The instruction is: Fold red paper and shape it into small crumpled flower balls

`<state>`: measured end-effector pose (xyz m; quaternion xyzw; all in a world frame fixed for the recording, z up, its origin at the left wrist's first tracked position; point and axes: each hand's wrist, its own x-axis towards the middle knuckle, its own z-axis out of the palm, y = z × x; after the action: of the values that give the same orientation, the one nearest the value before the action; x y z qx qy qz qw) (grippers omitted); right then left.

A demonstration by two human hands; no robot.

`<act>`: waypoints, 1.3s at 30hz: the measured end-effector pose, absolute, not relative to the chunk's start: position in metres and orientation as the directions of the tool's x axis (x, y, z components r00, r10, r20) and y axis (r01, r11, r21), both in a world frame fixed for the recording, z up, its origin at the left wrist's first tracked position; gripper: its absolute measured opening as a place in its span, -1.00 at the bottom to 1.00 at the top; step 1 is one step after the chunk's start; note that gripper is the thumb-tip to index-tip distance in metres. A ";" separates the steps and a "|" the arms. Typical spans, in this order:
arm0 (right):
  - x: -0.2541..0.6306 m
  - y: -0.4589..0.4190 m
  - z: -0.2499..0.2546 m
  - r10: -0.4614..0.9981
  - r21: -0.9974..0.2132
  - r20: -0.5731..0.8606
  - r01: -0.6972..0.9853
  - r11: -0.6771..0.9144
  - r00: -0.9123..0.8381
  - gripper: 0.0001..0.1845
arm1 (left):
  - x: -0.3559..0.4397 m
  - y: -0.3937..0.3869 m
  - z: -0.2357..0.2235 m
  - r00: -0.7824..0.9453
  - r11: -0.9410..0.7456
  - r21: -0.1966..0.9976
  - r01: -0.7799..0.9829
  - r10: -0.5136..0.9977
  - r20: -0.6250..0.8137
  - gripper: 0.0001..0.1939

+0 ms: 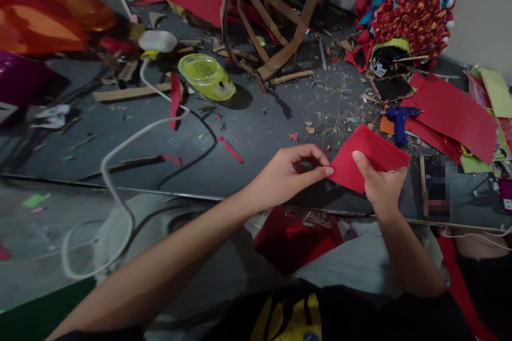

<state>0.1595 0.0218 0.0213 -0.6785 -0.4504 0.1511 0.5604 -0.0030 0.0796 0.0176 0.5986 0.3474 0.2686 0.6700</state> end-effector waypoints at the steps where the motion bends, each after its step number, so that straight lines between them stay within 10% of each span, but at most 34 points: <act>1: 0.160 0.021 0.021 0.790 -0.888 0.307 0.458 0.037 0.531 -0.86 | -0.003 0.080 0.017 0.622 0.150 0.987 0.056 0.768 -0.152 -0.79; 25: 0.171 0.031 0.009 0.676 -0.985 0.134 0.173 0.010 0.724 -0.69 | 0.001 0.079 0.009 0.622 0.205 0.978 -0.045 0.772 -0.133 -0.79; 31: 0.168 0.027 0.011 0.742 -0.973 0.159 0.229 0.007 0.652 -0.78 | 0.001 0.083 0.006 0.401 0.003 1.000 -0.028 0.916 0.008 -0.79; 39: 0.148 0.018 0.017 0.961 -0.968 0.117 0.247 0.053 0.250 -0.87 | -0.004 0.079 0.008 0.578 -0.054 0.998 -0.028 0.814 0.060 -0.82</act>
<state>0.1480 0.0180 0.0170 -0.5960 -0.5067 0.3436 0.5196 -0.0036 0.0786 0.0084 0.6405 0.3067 0.3418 0.6155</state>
